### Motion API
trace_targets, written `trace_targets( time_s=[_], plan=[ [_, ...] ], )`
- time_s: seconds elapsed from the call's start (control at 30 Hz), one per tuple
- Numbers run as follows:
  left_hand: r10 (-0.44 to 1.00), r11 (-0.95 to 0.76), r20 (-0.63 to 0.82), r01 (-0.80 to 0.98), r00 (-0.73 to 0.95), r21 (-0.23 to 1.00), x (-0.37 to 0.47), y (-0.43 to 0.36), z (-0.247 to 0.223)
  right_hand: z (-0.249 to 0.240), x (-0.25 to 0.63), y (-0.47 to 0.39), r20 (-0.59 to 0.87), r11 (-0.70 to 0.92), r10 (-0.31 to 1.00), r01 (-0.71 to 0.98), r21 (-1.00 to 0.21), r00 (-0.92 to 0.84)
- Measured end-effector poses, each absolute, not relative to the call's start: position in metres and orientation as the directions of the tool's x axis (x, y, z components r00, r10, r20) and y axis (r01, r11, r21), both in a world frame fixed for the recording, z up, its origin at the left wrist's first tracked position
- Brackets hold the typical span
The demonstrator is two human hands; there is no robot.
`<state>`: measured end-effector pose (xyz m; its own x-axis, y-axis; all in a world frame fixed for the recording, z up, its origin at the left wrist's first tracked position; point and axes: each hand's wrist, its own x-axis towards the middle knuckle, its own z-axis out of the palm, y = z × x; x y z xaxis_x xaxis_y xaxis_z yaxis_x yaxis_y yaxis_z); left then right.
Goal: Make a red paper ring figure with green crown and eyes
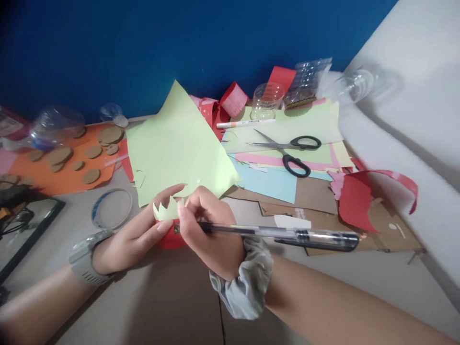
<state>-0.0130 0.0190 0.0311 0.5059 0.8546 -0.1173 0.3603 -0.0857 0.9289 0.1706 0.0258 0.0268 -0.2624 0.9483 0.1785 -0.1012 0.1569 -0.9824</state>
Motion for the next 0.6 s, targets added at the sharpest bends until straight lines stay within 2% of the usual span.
trace_targets(
  time_s=[0.4, 0.6],
  plan=[
    [0.855, -0.048, -0.162, 0.387, 0.493, 0.921, -0.0128, 0.0187, 0.0344, 0.0265, 0.1696, 0.0249, 0.154, 0.138, 0.954, -0.076, -0.987, -0.256],
    [0.859, -0.023, -0.178, 0.384, 0.480, 0.923, -0.0121, 0.0186, 0.0341, 0.0270, 0.1681, 0.0260, 0.089, 0.073, 0.966, -0.071, -0.995, -0.241]
  ],
)
